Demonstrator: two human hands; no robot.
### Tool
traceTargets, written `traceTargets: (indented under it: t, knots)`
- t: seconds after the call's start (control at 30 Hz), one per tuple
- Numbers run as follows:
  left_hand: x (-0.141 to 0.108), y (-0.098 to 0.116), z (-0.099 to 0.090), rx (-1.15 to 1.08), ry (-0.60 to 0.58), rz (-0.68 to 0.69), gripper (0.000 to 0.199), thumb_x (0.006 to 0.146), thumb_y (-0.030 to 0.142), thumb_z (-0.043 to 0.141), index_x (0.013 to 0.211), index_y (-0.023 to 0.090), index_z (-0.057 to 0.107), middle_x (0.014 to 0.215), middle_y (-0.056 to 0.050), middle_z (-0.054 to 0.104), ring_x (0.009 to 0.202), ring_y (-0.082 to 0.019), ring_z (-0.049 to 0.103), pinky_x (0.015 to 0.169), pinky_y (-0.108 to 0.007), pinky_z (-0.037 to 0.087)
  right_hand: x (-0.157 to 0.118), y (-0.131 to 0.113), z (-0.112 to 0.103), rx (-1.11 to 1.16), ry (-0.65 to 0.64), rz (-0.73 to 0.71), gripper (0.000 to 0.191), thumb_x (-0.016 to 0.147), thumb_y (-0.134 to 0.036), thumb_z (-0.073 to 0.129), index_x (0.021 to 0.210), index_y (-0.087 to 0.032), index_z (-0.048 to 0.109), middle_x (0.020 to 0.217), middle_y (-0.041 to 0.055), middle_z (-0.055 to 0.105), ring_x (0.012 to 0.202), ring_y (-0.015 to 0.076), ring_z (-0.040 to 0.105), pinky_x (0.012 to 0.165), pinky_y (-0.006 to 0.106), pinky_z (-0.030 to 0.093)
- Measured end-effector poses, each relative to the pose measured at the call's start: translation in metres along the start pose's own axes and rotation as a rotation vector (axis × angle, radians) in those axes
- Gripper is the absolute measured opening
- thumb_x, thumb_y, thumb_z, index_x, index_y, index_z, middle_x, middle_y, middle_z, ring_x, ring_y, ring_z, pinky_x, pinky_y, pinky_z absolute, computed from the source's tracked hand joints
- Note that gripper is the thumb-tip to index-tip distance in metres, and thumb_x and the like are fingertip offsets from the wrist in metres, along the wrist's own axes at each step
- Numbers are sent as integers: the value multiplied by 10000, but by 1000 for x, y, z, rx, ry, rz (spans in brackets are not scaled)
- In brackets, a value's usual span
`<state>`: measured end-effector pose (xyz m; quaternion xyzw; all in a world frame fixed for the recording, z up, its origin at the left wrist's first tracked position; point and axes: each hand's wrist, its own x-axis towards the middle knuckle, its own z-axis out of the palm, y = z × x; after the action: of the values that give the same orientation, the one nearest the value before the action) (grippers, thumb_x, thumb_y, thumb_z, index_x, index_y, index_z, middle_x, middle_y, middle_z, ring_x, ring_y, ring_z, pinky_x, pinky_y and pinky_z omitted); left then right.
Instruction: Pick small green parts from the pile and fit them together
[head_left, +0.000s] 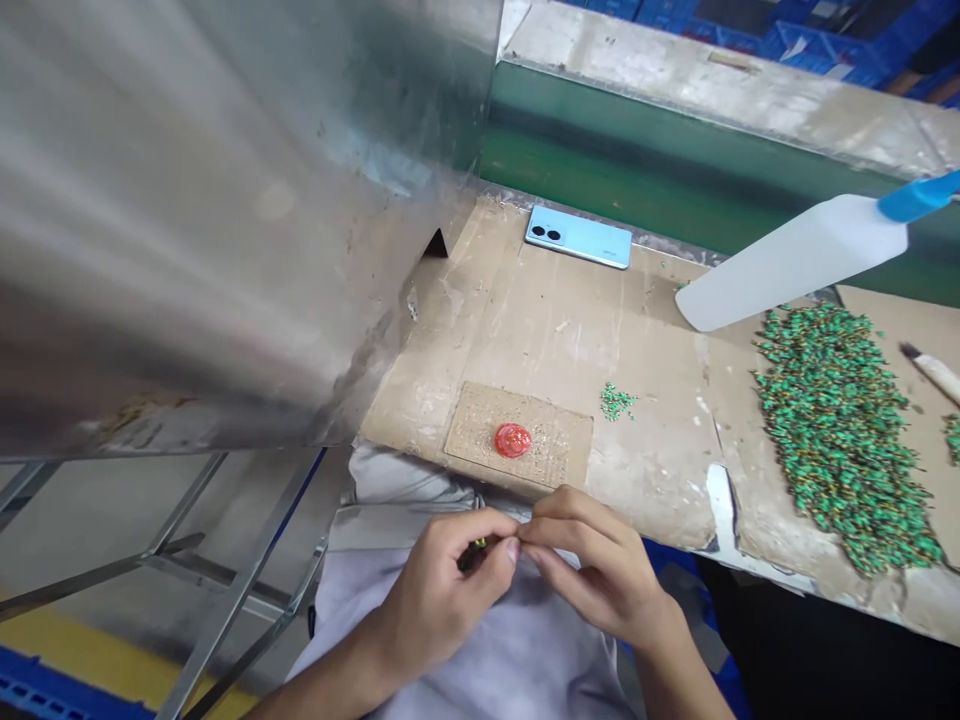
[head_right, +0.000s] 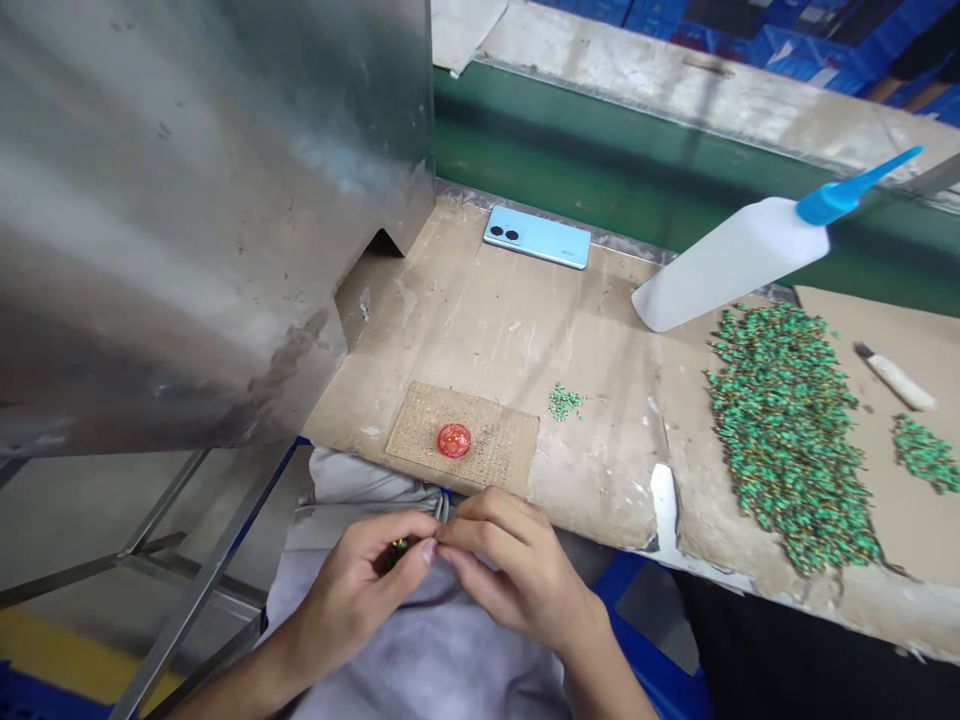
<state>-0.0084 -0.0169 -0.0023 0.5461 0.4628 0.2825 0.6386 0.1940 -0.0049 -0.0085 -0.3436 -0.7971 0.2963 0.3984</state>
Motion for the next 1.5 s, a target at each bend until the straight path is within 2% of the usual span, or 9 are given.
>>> traceTargets:
  t: [0.1, 0.23, 0.43, 0.53, 0.7, 0.87, 1.1, 1.33, 1.5]
  knots:
    - [0, -2, 1, 81, 70, 88, 277, 1031, 293, 534, 854, 170, 708, 730, -21, 650, 684, -171, 583, 640, -268, 434, 2, -1, 0, -33, 10, 29, 184, 1011, -91, 605, 1143, -198, 676, 939, 58, 704, 832, 179, 701, 702, 302, 625]
    - [-1, -2, 3, 195, 120, 183, 282, 1045, 247, 529, 903, 179, 763, 808, -65, 741, 739, -202, 672, 675, -290, 475, 3, -4, -2, -89, -5, 43, 156, 1009, -98, 609, 1095, -215, 667, 896, 35, 678, 760, 167, 677, 645, 292, 603]
    - [-1, -4, 4, 189, 183, 135, 283, 1067, 250, 519, 1166, 172, 773, 844, -64, 786, 763, -209, 732, 724, -287, 532, 11, 2, -10, -171, 61, 173, 117, 1023, -113, 579, 1036, -226, 608, 874, 18, 631, 708, 153, 626, 585, 269, 541]
    - [4, -10, 3, 272, 245, 115, 309, 1055, 231, 523, 1248, 148, 749, 772, -56, 768, 626, -187, 680, 663, -287, 515, 21, 11, -12, -322, 78, 237, 97, 1059, -148, 544, 1046, -231, 593, 915, 38, 626, 758, 169, 637, 618, 288, 543]
    - [10, -19, 1, 419, 264, 113, 405, 1060, 222, 497, 1400, 107, 685, 662, -34, 716, 453, -160, 529, 558, -297, 434, 39, 19, -13, -527, -29, 188, 88, 1099, -194, 508, 1099, -222, 592, 978, 60, 669, 843, 191, 691, 691, 315, 565]
    - [10, -22, 2, 426, 284, 122, 422, 1036, 202, 529, 1417, 117, 689, 811, -93, 799, 507, -182, 603, 572, -308, 436, 44, 18, -15, -539, -79, 153, 108, 1102, -199, 500, 1089, -213, 607, 971, 58, 691, 832, 186, 716, 679, 306, 571]
    - [11, -22, 2, 451, 265, 100, 446, 1020, 190, 523, 1429, 119, 686, 588, -13, 670, 475, -179, 563, 558, -295, 417, 51, 15, -13, -644, -132, 109, 214, 1105, -223, 473, 1009, -199, 663, 906, 52, 713, 746, 175, 706, 597, 293, 525]
    - [11, -22, 2, 484, 272, 112, 438, 1018, 190, 522, 1410, 100, 695, 619, -35, 694, 498, -188, 609, 552, -295, 444, 58, 12, -17, -716, -206, 88, 270, 1107, -219, 455, 940, -184, 664, 876, 53, 705, 688, 168, 677, 566, 293, 471]
    - [11, -22, 2, 525, 269, 118, 433, 1031, 196, 510, 1414, 101, 688, 679, -65, 753, 529, -202, 656, 564, -302, 467, 59, 13, -17, -680, -194, 105, 217, 1091, -202, 490, 963, -178, 664, 883, 56, 698, 698, 182, 681, 587, 295, 472]
